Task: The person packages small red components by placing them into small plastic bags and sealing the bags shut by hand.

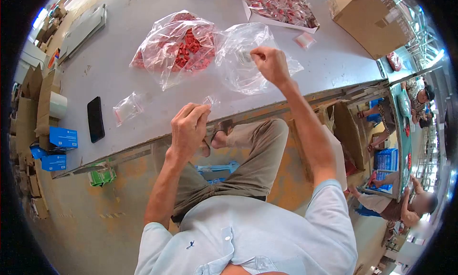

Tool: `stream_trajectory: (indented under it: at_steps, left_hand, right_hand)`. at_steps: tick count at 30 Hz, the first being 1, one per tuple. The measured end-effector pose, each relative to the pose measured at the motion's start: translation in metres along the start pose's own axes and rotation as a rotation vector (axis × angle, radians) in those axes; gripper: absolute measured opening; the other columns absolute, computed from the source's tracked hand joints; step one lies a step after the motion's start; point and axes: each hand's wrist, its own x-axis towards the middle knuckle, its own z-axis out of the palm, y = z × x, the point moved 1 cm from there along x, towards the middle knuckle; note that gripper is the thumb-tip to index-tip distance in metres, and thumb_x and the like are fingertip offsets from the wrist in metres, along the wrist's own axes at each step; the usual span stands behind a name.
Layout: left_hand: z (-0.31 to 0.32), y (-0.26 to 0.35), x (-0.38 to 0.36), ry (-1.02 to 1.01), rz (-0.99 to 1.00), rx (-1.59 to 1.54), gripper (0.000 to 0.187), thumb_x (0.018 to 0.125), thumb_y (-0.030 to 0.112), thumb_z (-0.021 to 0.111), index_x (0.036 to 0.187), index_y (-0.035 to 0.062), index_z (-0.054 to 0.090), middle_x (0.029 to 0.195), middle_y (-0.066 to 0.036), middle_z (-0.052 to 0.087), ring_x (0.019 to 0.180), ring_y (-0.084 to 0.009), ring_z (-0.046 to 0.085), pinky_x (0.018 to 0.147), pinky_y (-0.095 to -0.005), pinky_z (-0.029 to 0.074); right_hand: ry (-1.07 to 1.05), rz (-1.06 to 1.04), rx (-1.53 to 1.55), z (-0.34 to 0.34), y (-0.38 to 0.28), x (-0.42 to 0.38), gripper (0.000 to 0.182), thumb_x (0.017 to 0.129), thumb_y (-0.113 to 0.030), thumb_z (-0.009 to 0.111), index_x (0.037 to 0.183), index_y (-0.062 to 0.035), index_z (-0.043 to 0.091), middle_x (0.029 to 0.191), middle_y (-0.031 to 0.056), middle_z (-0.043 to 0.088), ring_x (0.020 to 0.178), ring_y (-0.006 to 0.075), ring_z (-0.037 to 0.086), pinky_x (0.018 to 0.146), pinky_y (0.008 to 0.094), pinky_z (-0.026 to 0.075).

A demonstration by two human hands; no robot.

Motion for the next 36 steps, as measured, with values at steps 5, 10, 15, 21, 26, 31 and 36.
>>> stream_trajectory:
  at_steps: [5,10,15,21,26,31,36]
  left_hand:
    - [0.003,-0.015,0.005,-0.015,-0.017,0.018,0.013,0.093,0.002,0.073,0.105,-0.0005,0.076,0.091,-0.012,0.071,0.08,-0.0268,0.07,0.072,-0.0368,0.056]
    - [0.01,-0.034,0.0,-0.004,-0.042,-0.027,0.012,0.094,0.002,0.072,0.106,-0.0001,0.075,0.091,-0.012,0.07,0.08,-0.0269,0.069,0.072,-0.0367,0.055]
    - [0.014,-0.041,-0.002,0.023,-0.042,-0.046,0.013,0.094,0.002,0.072,0.107,0.0001,0.075,0.091,-0.012,0.07,0.079,-0.0263,0.068,0.071,-0.0363,0.054]
    - [0.007,-0.038,0.0,0.017,-0.032,-0.04,0.013,0.094,0.001,0.071,0.107,0.0002,0.074,0.091,-0.012,0.069,0.079,-0.0278,0.068,0.071,-0.0376,0.054]
    - [-0.004,-0.03,0.013,-0.001,-0.008,0.014,0.011,0.094,0.001,0.071,0.105,0.0001,0.073,0.092,-0.013,0.069,0.082,-0.03,0.069,0.072,-0.0398,0.055]
    - [-0.008,-0.019,0.033,-0.071,0.066,0.095,0.008,0.093,0.001,0.071,0.101,-0.0007,0.072,0.087,-0.013,0.066,0.082,-0.0304,0.068,0.072,-0.0428,0.056]
    - [-0.007,-0.016,0.046,-0.118,0.069,0.123,0.007,0.093,0.0,0.07,0.1,-0.0017,0.072,0.087,-0.014,0.066,0.082,-0.0314,0.068,0.071,-0.0439,0.055]
  right_hand:
    - [-0.41,0.079,-0.448,0.026,0.039,0.05,0.02,0.077,-0.019,0.074,0.09,-0.0039,0.079,0.094,0.0213,0.076,0.093,0.0385,0.074,0.086,0.0441,0.059]
    - [-0.489,0.122,-0.477,0.036,0.047,0.061,0.017,0.074,-0.016,0.075,0.082,-0.0011,0.075,0.087,0.0192,0.075,0.09,0.035,0.073,0.083,0.041,0.058]
    - [-0.797,0.239,-0.486,0.031,0.042,0.075,0.016,0.073,-0.014,0.071,0.082,-0.002,0.074,0.093,0.0196,0.074,0.093,0.0328,0.073,0.085,0.0412,0.058]
    - [-0.551,-0.081,-0.481,0.036,0.054,0.061,0.022,0.072,-0.02,0.074,0.085,-0.0032,0.077,0.09,0.0209,0.076,0.09,0.0364,0.074,0.085,0.0423,0.059]
    - [-0.314,0.304,0.187,0.006,0.035,0.049,0.017,0.086,-0.018,0.073,0.087,-0.0002,0.074,0.086,0.0104,0.075,0.076,0.0178,0.071,0.07,0.0312,0.058]
    - [-0.25,0.393,0.829,-0.003,0.017,0.031,0.014,0.096,-0.014,0.067,0.1,-0.0004,0.071,0.088,0.0067,0.073,0.073,0.0104,0.067,0.066,0.025,0.055]
    - [-0.256,0.379,1.18,0.012,-0.042,-0.002,0.013,0.099,-0.012,0.065,0.104,-0.0008,0.069,0.091,0.0076,0.073,0.072,0.0115,0.066,0.069,0.0261,0.055]
